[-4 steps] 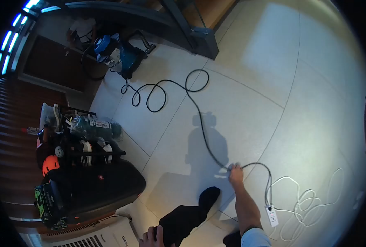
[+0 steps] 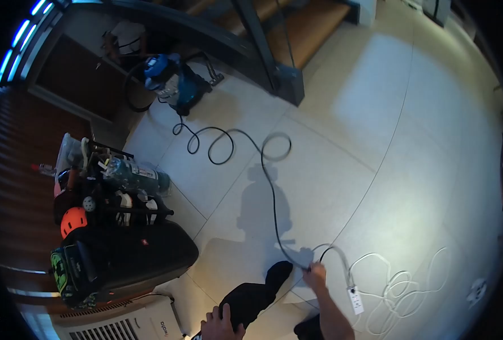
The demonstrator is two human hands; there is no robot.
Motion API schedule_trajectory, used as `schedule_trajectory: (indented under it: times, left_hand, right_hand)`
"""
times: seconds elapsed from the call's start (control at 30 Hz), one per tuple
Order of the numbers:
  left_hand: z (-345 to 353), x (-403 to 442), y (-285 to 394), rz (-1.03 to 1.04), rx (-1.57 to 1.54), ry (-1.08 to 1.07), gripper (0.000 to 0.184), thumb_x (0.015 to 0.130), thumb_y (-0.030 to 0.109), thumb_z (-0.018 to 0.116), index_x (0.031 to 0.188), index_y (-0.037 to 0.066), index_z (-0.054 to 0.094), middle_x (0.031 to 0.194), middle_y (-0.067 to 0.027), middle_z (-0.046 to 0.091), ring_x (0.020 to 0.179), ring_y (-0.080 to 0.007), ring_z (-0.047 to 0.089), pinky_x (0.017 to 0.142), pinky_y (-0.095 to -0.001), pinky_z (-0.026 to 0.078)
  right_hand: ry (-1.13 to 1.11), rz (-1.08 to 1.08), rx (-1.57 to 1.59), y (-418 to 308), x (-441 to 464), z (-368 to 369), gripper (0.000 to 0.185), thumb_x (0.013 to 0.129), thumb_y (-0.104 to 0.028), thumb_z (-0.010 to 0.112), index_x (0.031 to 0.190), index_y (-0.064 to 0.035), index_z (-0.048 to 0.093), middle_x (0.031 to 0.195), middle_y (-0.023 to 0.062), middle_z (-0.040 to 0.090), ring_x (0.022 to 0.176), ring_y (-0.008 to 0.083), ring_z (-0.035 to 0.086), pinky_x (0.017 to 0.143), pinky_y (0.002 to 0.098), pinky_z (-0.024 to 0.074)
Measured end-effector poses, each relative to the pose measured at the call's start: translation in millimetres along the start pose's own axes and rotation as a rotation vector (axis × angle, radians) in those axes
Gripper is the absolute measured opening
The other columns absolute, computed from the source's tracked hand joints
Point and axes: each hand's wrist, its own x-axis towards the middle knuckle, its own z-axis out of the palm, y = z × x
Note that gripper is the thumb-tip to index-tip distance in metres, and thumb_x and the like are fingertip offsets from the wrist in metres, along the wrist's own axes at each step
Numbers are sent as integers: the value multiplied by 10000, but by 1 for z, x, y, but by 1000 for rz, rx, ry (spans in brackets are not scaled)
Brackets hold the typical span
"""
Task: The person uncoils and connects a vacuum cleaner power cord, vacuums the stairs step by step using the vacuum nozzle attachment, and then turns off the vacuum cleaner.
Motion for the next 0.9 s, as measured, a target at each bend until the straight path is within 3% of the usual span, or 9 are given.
schedule_trajectory:
  times: [0.03,0.17,0.3,0.33,0.4,0.5,0.6,0.73,0.9]
  left_hand:
    - [-1,3,-3,119,39,175,691,856,364,639,1375,-6,372,1256,-150,500,1024,-371,544,722,-511,524]
    - [-14,8,3,95,-85,169,891,674,317,743,1384,17,297,1377,-326,338,1166,-444,488,890,-592,432]
    - [-78,-15,58,949,-153,381,745,644,211,714,1335,83,467,1455,-257,286,1250,-445,417,871,-572,428]
    - [-77,-22,71,949,-179,400,745,644,211,714,1335,83,467,1455,-257,286,1250,-445,417,871,-572,428]
    - [-51,-18,87,1370,120,-122,422,645,204,681,1060,125,688,1339,-194,490,1211,-392,492,860,-580,421]
    - [-14,-24,87,1032,354,-694,189,642,229,654,800,164,737,1097,-141,663,1111,-316,591,849,-605,409]
    - [-13,-15,11,1034,350,-83,166,642,254,649,780,192,716,841,-89,682,869,-282,663,656,-474,489]
    - [-31,65,-111,578,358,78,171,770,219,604,879,120,692,848,-105,662,755,-271,641,679,-436,469]
    - [-164,32,-166,397,882,87,250,780,233,648,991,109,696,1006,-91,661,1112,-240,534,847,-441,430]
  right_hand:
    - [99,18,113,-19,-33,-36,246,670,-189,773,724,-46,581,688,157,564,668,356,567,599,464,454]
    - [172,-126,73,-108,-143,-199,302,695,-146,759,568,-44,505,624,151,540,611,364,548,539,456,415]
    - [77,257,375,-152,-253,-311,209,811,-100,680,660,0,576,647,180,523,608,348,533,566,425,440]
    - [113,-17,71,-212,-253,-368,215,805,-88,679,649,3,565,637,177,513,594,362,514,556,422,434]
    - [218,36,108,-234,-276,-398,220,822,-93,670,649,3,574,642,180,523,602,370,521,556,423,437]
    - [138,161,-61,-221,-318,-411,214,853,-133,640,691,3,614,691,200,571,644,376,559,589,435,451]
    - [-63,196,-348,-110,-371,-359,409,835,-367,650,640,-9,629,615,206,600,541,370,586,522,480,455]
    - [-158,637,-251,-89,-407,-340,433,861,-380,610,675,9,647,646,239,591,623,427,584,572,507,445]
    - [-62,688,-201,-60,-449,-356,268,826,-248,660,718,-3,674,770,231,642,754,411,631,673,449,519]
